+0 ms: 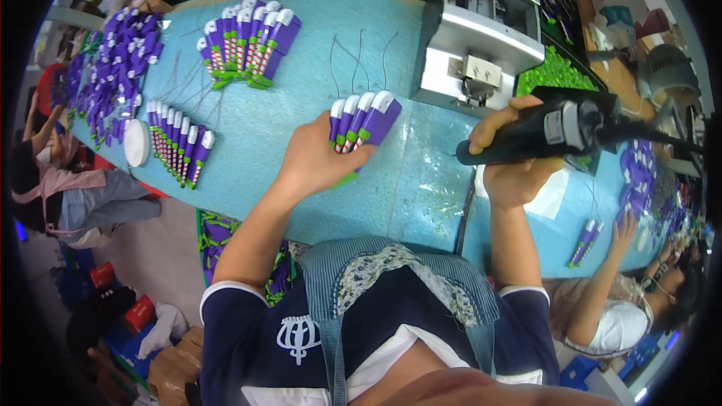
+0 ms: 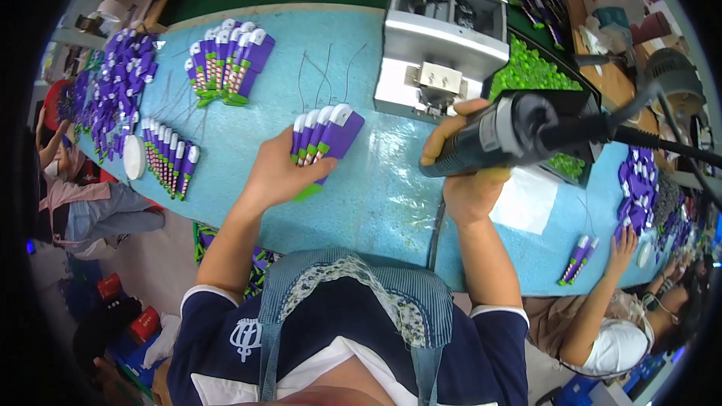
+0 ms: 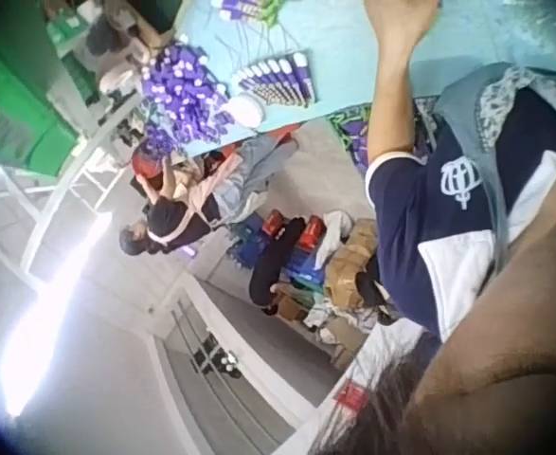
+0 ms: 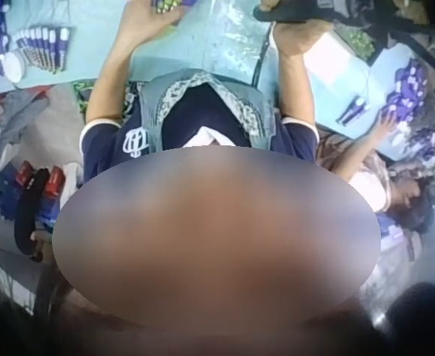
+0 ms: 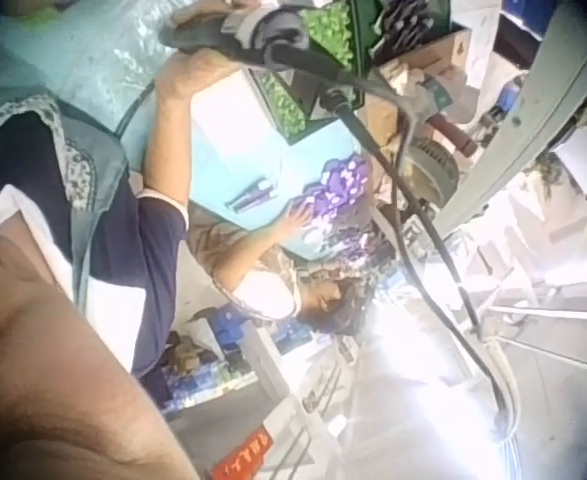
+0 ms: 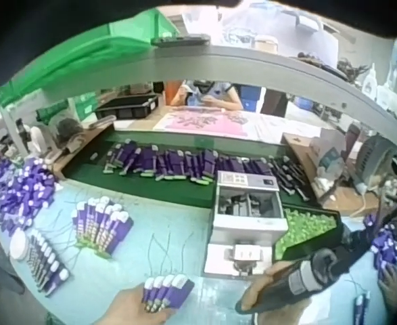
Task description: The person picks up toy components, fastens them together using an electric screwdriver, and places the assembled parts onto the upper conveyor.
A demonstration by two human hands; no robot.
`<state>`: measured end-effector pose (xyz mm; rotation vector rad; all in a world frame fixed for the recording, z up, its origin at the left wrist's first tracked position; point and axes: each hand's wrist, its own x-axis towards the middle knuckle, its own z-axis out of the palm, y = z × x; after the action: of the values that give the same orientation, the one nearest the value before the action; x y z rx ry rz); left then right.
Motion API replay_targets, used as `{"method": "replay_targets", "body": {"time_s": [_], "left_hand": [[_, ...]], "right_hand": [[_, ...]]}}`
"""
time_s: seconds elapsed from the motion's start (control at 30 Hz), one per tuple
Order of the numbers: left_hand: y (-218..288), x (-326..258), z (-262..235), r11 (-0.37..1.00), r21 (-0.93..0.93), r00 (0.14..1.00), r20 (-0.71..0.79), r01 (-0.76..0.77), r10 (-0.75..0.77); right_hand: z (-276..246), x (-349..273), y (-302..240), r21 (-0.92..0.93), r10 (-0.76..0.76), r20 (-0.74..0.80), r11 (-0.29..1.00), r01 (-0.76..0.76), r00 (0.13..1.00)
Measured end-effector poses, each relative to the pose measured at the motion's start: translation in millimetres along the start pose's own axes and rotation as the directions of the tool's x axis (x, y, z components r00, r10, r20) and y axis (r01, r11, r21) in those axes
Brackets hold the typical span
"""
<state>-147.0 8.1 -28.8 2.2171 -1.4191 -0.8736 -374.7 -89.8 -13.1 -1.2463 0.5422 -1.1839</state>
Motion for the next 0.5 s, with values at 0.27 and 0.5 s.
{"method": "replay_targets", "body": {"time_s": [0.27, 0.5], "left_hand": [[41, -21, 32, 0.441, -0.79, 0.852, 0.514, 0.426, 0.098], [48, -16, 45, 0.368, -0.774, 0.793, 0.593, 0.515, 0.138]], "right_hand": [[22, 69, -44, 0.187, -0.353, 0.096, 0.925, 0.331, 0.931], [19, 64, -34, 0.17, -0.273, 0.101, 0.952, 0.253, 0.957]]}}
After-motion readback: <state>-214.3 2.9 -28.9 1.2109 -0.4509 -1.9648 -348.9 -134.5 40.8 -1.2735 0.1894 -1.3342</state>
